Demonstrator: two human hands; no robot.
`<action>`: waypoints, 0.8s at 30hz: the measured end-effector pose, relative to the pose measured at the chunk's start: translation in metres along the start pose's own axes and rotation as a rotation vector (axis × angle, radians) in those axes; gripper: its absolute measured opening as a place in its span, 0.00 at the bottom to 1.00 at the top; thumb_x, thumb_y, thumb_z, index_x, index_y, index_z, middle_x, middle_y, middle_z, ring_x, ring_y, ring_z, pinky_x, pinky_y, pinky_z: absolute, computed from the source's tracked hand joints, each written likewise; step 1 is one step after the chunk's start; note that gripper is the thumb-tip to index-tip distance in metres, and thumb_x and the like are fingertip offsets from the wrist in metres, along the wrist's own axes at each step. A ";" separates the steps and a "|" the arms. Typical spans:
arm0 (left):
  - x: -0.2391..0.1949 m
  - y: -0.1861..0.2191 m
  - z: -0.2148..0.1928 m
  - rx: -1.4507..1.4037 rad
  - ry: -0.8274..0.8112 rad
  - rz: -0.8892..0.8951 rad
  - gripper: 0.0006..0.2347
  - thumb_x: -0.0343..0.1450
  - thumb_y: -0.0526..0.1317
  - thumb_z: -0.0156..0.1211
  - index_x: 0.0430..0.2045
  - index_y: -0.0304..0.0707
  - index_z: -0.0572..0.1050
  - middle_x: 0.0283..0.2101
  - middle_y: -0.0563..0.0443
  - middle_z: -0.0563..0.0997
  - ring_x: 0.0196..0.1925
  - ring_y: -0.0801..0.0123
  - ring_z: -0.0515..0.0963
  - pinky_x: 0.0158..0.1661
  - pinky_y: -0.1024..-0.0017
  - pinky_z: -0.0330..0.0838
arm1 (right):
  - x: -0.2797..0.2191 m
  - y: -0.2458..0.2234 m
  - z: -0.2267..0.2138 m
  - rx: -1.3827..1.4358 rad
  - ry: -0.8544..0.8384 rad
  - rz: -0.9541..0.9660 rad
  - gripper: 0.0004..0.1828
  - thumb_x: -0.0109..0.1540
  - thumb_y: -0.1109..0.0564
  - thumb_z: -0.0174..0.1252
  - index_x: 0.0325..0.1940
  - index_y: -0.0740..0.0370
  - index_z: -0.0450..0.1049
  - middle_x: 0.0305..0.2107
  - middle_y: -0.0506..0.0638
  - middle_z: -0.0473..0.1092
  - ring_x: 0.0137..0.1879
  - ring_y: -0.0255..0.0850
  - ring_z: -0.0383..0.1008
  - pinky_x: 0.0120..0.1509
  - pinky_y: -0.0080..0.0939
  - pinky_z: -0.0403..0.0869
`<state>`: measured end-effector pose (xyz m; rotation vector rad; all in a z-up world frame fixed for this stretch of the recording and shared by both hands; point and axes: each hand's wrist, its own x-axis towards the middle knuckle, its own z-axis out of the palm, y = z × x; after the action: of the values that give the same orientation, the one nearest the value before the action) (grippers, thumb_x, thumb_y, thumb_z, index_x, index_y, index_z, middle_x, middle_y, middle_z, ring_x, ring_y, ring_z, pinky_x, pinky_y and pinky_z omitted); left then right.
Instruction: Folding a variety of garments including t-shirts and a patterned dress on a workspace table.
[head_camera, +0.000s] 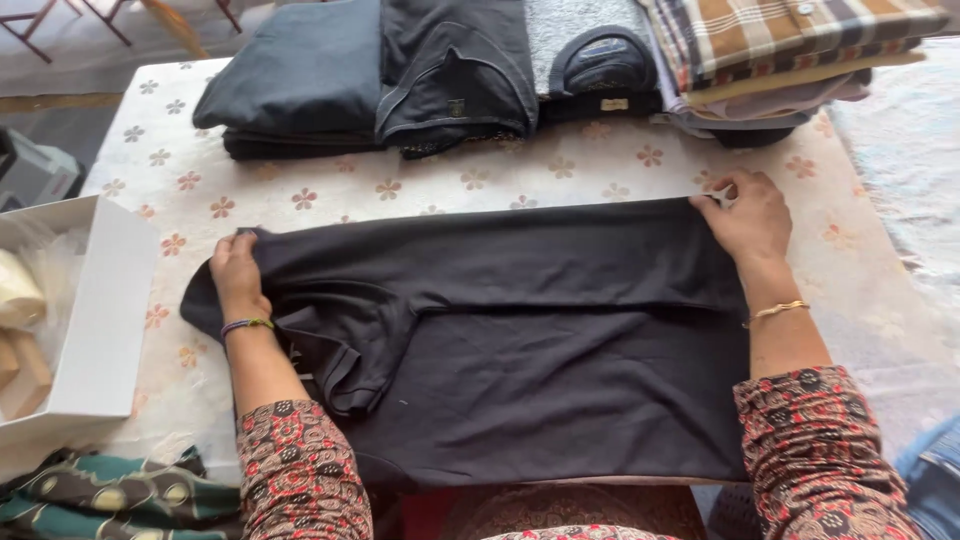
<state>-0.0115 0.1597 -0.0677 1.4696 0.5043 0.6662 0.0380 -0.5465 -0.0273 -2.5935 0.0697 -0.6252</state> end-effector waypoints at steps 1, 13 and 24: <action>-0.005 0.003 0.001 -0.008 -0.015 -0.005 0.03 0.72 0.35 0.59 0.33 0.36 0.78 0.35 0.59 0.79 0.38 0.78 0.75 0.44 0.79 0.69 | 0.001 -0.001 -0.005 -0.013 0.008 0.009 0.17 0.60 0.43 0.70 0.41 0.58 0.82 0.38 0.54 0.76 0.42 0.51 0.78 0.47 0.51 0.75; 0.000 -0.001 -0.008 -0.075 -0.096 -0.037 0.08 0.70 0.31 0.57 0.39 0.31 0.81 0.41 0.53 0.84 0.41 0.72 0.81 0.48 0.77 0.75 | 0.007 0.034 0.004 0.073 -0.238 0.318 0.23 0.59 0.35 0.67 0.38 0.58 0.85 0.32 0.53 0.80 0.40 0.46 0.81 0.50 0.46 0.76; -0.022 0.023 0.000 -0.034 -0.010 -0.063 0.09 0.78 0.42 0.59 0.36 0.33 0.78 0.35 0.58 0.80 0.36 0.80 0.76 0.42 0.78 0.72 | 0.010 0.053 0.037 0.214 -0.078 0.127 0.17 0.57 0.49 0.72 0.42 0.62 0.81 0.33 0.52 0.78 0.38 0.44 0.79 0.46 0.43 0.76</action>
<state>-0.0296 0.1441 -0.0470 1.4191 0.5275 0.6140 0.0665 -0.5790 -0.0765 -2.3825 0.1345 -0.4588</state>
